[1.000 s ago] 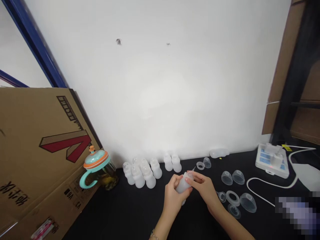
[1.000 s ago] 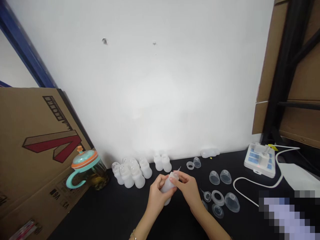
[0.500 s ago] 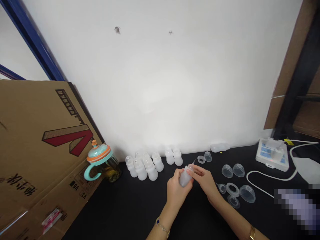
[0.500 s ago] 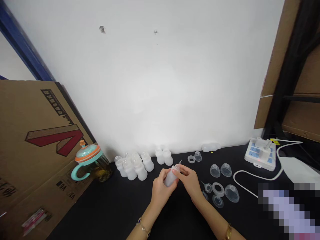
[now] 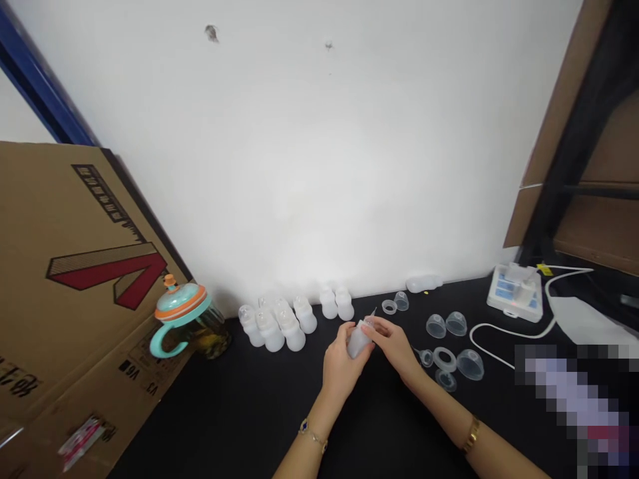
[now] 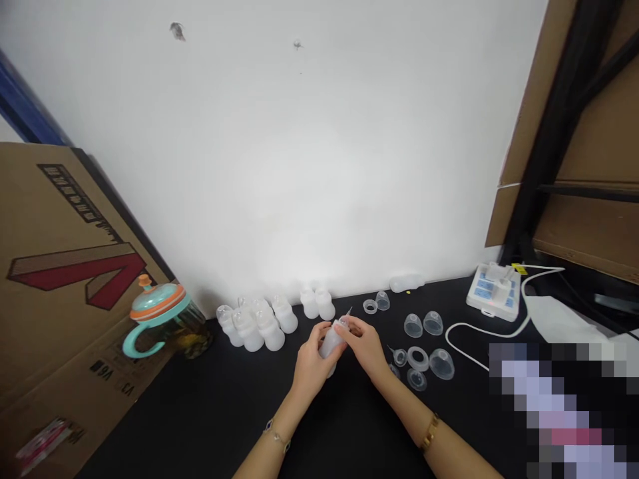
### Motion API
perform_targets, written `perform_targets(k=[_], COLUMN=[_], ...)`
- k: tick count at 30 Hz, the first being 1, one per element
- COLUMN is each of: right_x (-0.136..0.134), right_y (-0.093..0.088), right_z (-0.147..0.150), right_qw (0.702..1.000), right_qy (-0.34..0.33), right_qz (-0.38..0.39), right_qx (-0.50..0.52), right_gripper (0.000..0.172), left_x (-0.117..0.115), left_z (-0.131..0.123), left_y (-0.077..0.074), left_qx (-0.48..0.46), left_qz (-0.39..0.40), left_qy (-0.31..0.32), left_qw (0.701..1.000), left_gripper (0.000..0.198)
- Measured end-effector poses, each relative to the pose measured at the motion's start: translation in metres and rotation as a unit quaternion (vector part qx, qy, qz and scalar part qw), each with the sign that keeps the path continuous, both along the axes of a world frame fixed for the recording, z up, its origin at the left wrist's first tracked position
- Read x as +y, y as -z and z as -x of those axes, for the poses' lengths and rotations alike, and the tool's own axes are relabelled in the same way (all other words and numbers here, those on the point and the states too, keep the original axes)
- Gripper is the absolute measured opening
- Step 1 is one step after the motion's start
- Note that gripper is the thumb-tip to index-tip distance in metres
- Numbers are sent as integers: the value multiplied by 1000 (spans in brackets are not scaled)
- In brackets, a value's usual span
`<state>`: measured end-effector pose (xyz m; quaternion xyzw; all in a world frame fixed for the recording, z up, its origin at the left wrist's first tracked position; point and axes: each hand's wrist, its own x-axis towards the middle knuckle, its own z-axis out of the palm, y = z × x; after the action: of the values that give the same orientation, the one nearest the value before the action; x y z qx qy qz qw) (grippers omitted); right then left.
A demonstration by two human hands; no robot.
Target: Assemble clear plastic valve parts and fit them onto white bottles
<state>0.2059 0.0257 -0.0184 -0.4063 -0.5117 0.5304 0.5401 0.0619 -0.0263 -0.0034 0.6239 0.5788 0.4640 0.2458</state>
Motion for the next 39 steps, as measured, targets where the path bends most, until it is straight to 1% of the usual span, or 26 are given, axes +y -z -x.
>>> perform_targets(k=[2, 4, 5, 6, 7, 8, 9, 11, 12, 14, 16, 18, 19, 21, 23, 25, 30, 32, 33, 34, 35, 36, 37, 39], right_x=[-1, -1, -1, 0, 1, 3, 5, 10, 13, 18, 20, 21, 21, 20, 20, 20, 21, 22, 23, 25, 27, 29, 31, 33], right_y=[-2, -8, -13, -18, -24, -29, -34, -39, -40, -36, -31, -26, -24, -24, -25, -26, -24, -22, -22, -22, -22, -23, -24, -27], right_z=[0, -5, -9, -15, -22, -30, -38, -54, -60, -69, -75, -79, -82, -85, -88, -89, -90, -92, -93, -94, -94, -93, -91, -86], right_qw=[1000, 998, 995, 986, 970, 947, 916, 851, 823, 771, 727, 696, 687, 679, 680, 683, 689, 693, 699, 711, 734, 768, 814, 915], right_qy=[-2, 6, 32, 79, 121, 162, 201, 261, 271, 269, 264, 257, 250, 231, 210, 197, 195, 198, 202, 209, 216, 220, 217, 183], right_qz=[-11, -35, -52, -72, -106, -139, -163, -165, -152, -119, -87, -65, -55, -34, -18, -6, 12, 9, 5, -4, -16, -28, -41, -52], right_qx=[-17, -53, -84, -129, -182, -242, -306, -424, -476, -565, -628, -667, -680, -696, -703, -703, -698, -693, -686, -671, -644, -601, -538, -356], right_gripper=[52, 56, 57, 57, 57, 59, 59, 54, 51, 45, 40, 36, 33, 31, 32, 38, 53, 52, 51, 49, 48, 46, 44, 40], left_x=[1, 1, 1, 1, 1, 1, 0, 0, 0, 0, 0, 0, 0, 0, -1, -2, -1, 0, 1, 1, 1, 2, 2, 2], left_z=[0, 0, 0, 0, 1, 1, 1, 1, 1, 1, 1, 1, 2, 2, 2, 2, 3, 4, 5, 5, 6, 6, 6, 7], left_y=[1, 2, 1, 1, 1, 0, 0, 0, 0, 0, 0, 0, -1, -2, -3, -3, -3, -3, -3, -3, -3, -3, -3, -4], left_qx=[-5, -5, -4, -3, -3, -1, 1, 7, 9, 9, 7, 8, 10, 16, 22, 23, 15, 20, 23, 25, 26, 26, 25, 20], left_qz=[4, 11, 14, 15, 16, 17, 17, 18, 18, 15, 13, 12, 11, 10, 9, 7, 3, 6, 5, 3, 1, -1, -3, -6], left_qy=[-5, -6, -8, -11, -14, -16, -18, -19, -20, -22, -26, -28, -28, -26, -24, -24, -31, -34, -36, -38, -40, -42, -44, -48], left_qw=[1000, 1000, 1000, 1000, 1000, 1000, 1000, 1000, 1000, 1000, 1000, 1000, 1000, 999, 999, 999, 999, 999, 999, 999, 999, 999, 999, 999], left_gripper=[50, 45, 43, 41, 41, 41, 41, 42, 42, 43, 43, 43, 44, 45, 45, 44, 44, 45, 44, 44, 44, 43, 43, 43])
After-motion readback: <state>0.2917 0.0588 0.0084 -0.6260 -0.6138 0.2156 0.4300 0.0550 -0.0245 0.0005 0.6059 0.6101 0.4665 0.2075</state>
